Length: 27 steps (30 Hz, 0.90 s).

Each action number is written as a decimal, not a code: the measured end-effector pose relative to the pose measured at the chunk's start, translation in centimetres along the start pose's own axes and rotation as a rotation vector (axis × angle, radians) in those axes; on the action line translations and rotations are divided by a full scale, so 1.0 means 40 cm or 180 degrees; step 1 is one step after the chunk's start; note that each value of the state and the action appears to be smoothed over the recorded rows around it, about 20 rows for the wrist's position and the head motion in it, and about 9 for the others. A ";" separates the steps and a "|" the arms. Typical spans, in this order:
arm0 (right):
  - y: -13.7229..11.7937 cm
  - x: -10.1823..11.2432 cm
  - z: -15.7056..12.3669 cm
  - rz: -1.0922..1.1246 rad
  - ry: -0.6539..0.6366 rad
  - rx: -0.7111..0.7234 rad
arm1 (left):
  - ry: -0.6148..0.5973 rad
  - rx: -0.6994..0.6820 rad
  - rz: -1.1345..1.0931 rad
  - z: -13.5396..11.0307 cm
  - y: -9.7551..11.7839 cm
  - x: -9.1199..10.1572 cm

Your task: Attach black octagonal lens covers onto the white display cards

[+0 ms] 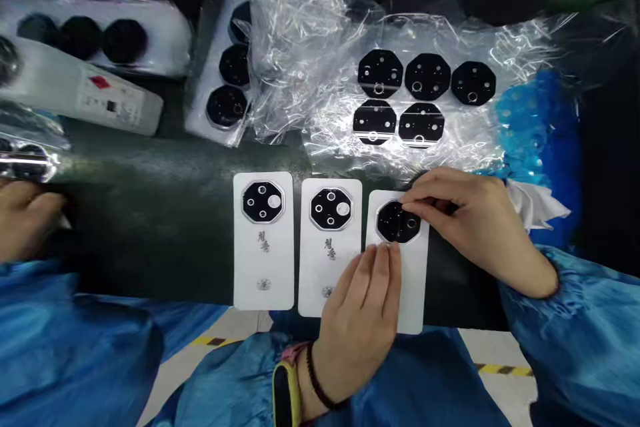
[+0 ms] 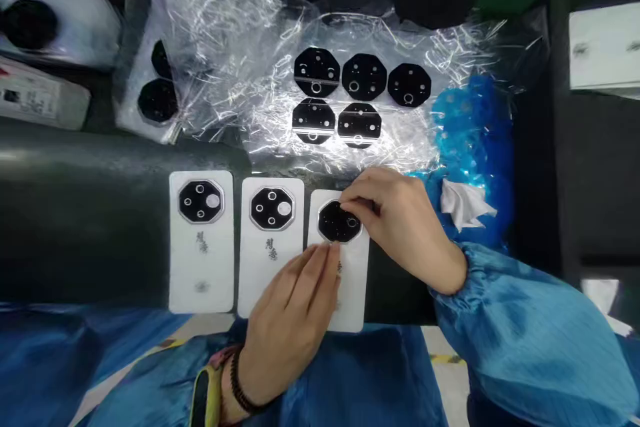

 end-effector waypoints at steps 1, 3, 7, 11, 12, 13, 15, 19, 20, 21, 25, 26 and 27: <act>0.000 0.002 0.000 0.0002 0.0016 -0.0005 | -0.0007 -0.0017 0.0006 -0.001 0.001 0.001; 0.001 0.006 -0.001 -0.0007 0.0039 -0.0007 | -0.0014 -0.0045 0.0023 -0.003 0.002 0.002; -0.001 0.006 -0.004 -0.0078 0.0050 0.0014 | -0.0002 -0.0080 0.0069 -0.002 0.003 0.005; -0.008 0.006 -0.009 -0.0199 0.0119 0.0122 | -0.0005 -0.0043 0.0085 0.001 0.002 0.004; -0.010 0.007 -0.010 -0.0246 0.0147 0.0162 | -0.0001 -0.0024 0.0075 0.001 0.001 0.004; -0.012 0.007 -0.012 -0.0298 0.0170 0.0206 | 0.0007 -0.0011 0.0060 0.001 0.001 0.004; -0.017 0.008 -0.015 -0.0401 0.0231 0.0314 | 0.0017 -0.0011 0.0040 0.001 0.002 0.004; -0.024 0.005 -0.021 -0.0526 0.0240 0.0439 | -0.0021 -0.0050 0.0053 0.001 0.004 0.003; -0.024 0.003 -0.022 -0.0550 0.0214 0.0437 | -0.0041 -0.0056 0.0057 0.001 0.004 0.001; -0.025 0.001 -0.023 -0.0574 0.0181 0.0436 | -0.0058 -0.0067 0.0061 0.002 0.005 0.001; -0.033 -0.004 -0.028 -0.0739 0.0078 0.0486 | -0.0137 -0.0105 0.0041 0.004 0.003 -0.004; -0.035 -0.005 -0.029 -0.0784 0.0055 0.0491 | -0.0151 -0.0105 0.0023 0.004 0.002 -0.004; -0.036 -0.005 -0.030 -0.0823 0.0023 0.0488 | -0.0149 -0.0098 0.0008 0.003 0.001 -0.005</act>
Point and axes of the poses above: each hand's wrist, its own z-axis towards the middle knuckle, its own x-axis out of the back of the hand, y = z × x, the point moved 5 cm from there along z, towards the middle knuckle, and after that the axes turned 2 degrees about -x, right-handed, at the moved point
